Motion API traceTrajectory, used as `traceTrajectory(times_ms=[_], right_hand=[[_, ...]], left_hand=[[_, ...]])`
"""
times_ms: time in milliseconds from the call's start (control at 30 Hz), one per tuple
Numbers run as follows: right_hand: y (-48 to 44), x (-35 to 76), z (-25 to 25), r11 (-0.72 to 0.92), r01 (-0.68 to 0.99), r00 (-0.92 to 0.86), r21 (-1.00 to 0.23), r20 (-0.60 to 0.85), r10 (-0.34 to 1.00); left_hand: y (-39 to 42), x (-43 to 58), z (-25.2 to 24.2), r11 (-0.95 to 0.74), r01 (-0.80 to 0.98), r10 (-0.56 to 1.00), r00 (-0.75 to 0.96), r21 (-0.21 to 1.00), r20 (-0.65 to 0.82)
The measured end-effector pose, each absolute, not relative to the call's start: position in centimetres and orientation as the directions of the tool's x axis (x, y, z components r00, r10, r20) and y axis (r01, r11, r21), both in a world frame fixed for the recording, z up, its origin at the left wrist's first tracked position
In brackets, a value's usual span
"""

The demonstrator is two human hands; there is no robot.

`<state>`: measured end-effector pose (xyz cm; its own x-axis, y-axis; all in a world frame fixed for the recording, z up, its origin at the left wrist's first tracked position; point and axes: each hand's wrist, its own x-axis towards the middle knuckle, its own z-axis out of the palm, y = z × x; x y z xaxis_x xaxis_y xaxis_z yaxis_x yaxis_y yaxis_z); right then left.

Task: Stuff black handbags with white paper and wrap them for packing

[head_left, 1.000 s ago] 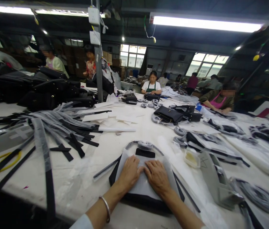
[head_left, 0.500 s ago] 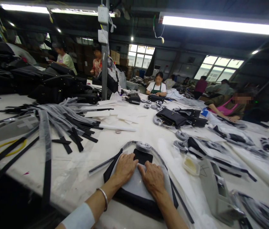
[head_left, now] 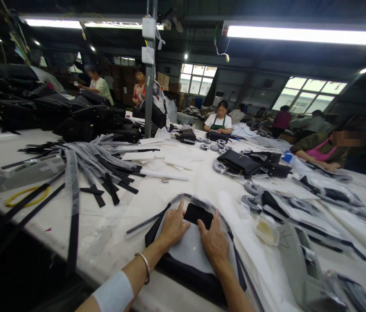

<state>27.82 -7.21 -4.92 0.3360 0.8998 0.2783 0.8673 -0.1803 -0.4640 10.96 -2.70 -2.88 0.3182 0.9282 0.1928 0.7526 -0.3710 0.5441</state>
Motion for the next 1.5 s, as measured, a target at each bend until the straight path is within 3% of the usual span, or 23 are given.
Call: traceTrajectory(times_ms=[133,233,333,500,633,900,1133,1300,1500], right_hand=[[-7.5,28.8,-4.1,-0.146,0.723,0.394,-0.675,0.230,0.890],[-8.1,29.4,-3.7,0.005,0.672,0.308,-0.740,0.286,0.908],[-8.9,29.5,-3.5,0.166,0.692,0.196,-0.702,0.404,0.894],[-10.1,28.5,-2.7,0.340,0.801,0.037,-0.492,0.609,0.792],[-10.5,27.9,-2.0,0.497,0.654,-0.144,-0.571,0.551,0.822],[-11.6,28.5,-0.4,0.511,0.611,-0.349,-0.605,0.373,0.860],[-11.6,29.3,-1.1,0.392,0.562,-0.315,-0.728,0.250,0.916],[-11.3,29.4,-1.9,0.375,0.489,-0.307,-0.787,0.247,0.919],[-11.3,29.4,-1.6,0.346,0.460,-0.308,-0.818,0.219,0.926]], left_hand=[[-2.4,10.8,-2.9,-0.377,0.695,0.925,0.314,0.613,0.213],[-2.4,10.7,-2.8,-0.378,0.649,0.924,0.312,0.661,0.222],[-2.6,10.6,-2.5,-0.374,0.589,0.923,0.307,0.716,0.230],[-2.7,10.2,-2.1,-0.353,0.464,0.923,0.316,0.812,0.220],[-2.5,10.0,-2.5,-0.317,0.326,0.911,0.368,0.891,0.189],[-2.2,10.2,-3.7,-0.196,0.207,0.923,0.368,0.959,0.109],[-2.2,10.4,-4.2,-0.205,0.252,0.930,0.352,0.946,0.108],[-2.6,10.1,-3.2,-0.310,0.301,0.900,0.399,0.902,0.176],[-7.1,7.5,0.1,-0.547,0.216,0.667,0.696,0.809,0.265]])
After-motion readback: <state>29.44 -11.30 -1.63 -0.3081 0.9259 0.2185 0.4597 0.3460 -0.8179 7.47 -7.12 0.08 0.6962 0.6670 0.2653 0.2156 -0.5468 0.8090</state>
